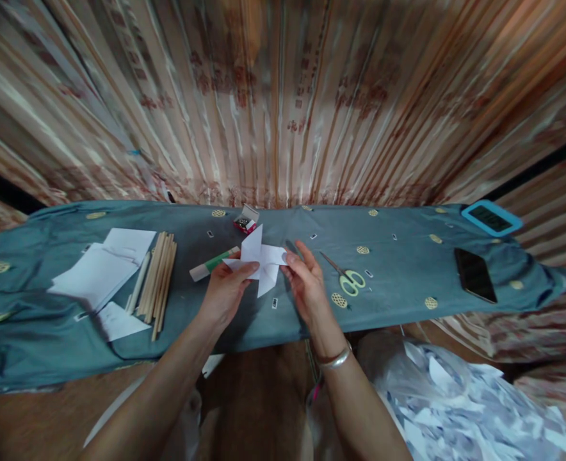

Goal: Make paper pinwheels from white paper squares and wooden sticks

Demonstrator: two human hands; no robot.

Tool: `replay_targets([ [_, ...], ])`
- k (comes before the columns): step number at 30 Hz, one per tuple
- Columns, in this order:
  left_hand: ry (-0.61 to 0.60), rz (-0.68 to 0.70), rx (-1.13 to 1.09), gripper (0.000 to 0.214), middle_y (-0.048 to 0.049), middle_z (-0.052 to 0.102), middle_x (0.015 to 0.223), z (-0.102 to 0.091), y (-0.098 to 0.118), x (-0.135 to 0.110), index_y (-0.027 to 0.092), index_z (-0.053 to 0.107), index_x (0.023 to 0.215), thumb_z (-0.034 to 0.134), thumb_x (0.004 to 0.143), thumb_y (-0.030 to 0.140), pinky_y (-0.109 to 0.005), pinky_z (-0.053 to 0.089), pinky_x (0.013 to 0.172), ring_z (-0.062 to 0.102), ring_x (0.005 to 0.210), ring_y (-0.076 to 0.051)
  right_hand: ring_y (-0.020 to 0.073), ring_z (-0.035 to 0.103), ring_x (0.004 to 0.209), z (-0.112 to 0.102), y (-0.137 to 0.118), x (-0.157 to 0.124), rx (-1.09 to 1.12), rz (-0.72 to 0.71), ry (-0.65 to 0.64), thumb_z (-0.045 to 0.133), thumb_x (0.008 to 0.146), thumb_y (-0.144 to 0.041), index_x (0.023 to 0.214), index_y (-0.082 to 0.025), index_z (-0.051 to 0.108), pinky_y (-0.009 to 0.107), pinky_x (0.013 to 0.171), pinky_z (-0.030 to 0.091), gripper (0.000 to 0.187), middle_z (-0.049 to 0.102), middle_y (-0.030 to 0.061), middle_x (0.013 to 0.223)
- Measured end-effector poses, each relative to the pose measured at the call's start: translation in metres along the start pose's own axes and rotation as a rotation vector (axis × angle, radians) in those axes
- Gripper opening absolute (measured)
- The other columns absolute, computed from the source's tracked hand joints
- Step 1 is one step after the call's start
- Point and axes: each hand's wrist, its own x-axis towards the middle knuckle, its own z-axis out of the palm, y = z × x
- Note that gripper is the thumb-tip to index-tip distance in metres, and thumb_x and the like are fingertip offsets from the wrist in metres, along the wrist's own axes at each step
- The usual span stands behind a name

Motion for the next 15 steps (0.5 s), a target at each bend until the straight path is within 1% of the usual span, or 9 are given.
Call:
replay_targets([
  [1,0.0,0.007,0.008,0.038,-0.0009,0.073,0.076,-0.001,0.0,0.0,0.014,0.071,0.087,0.082,0.051,0.017,-0.026,0.048,0.068,0.064,0.066,-0.013,0.018,0.069,0.079,0.002,-0.001,0.0,0.037,0.051,-0.012,0.082,0.061,-0.036,0.11,-0.023,0.066,0.033,0.076,0.056,0.053,0.074,0.001,0.086],
  [3,0.008,0.026,0.029,0.037,-0.0004,0.072,0.075,-0.002,0.0,0.002,0.014,0.07,0.087,0.081,0.051,0.017,-0.026,0.048,0.068,0.063,0.065,-0.013,0.0157,0.067,0.069,0.007,-0.002,-0.003,0.083,0.109,-0.026,0.086,0.055,-0.029,0.107,-0.022,0.066,0.029,0.068,0.055,0.056,0.073,-0.0019,0.076],
  [7,0.024,0.085,0.123,0.035,0.0005,0.072,0.074,-0.004,-0.001,0.004,0.015,0.07,0.087,0.079,0.054,0.016,-0.026,0.048,0.067,0.063,0.064,-0.014,0.0149,0.065,0.064,0.016,-0.005,-0.007,0.082,0.122,-0.046,0.087,0.05,-0.024,0.111,-0.021,0.063,0.028,0.063,0.054,0.065,0.074,-0.0026,0.077],
  [11,0.032,0.112,0.188,0.036,0.0014,0.071,0.073,-0.005,-0.002,0.006,0.016,0.07,0.09,0.078,0.055,0.017,-0.026,0.046,0.065,0.062,0.063,-0.014,0.0163,0.065,0.062,0.018,-0.004,-0.006,0.024,0.122,-0.049,0.087,0.05,-0.022,0.121,-0.019,0.057,0.03,0.064,0.054,0.078,0.074,-0.0028,0.076],
  [15,0.038,0.125,0.208,0.036,0.0016,0.07,0.071,-0.007,-0.001,0.007,0.015,0.069,0.089,0.078,0.054,0.018,-0.026,0.047,0.064,0.062,0.063,-0.014,0.0171,0.067,0.066,0.012,-0.006,0.0,-0.029,0.094,-0.063,0.087,0.051,-0.026,0.126,-0.02,0.053,0.032,0.071,0.055,0.082,0.075,-0.0029,0.074],
])
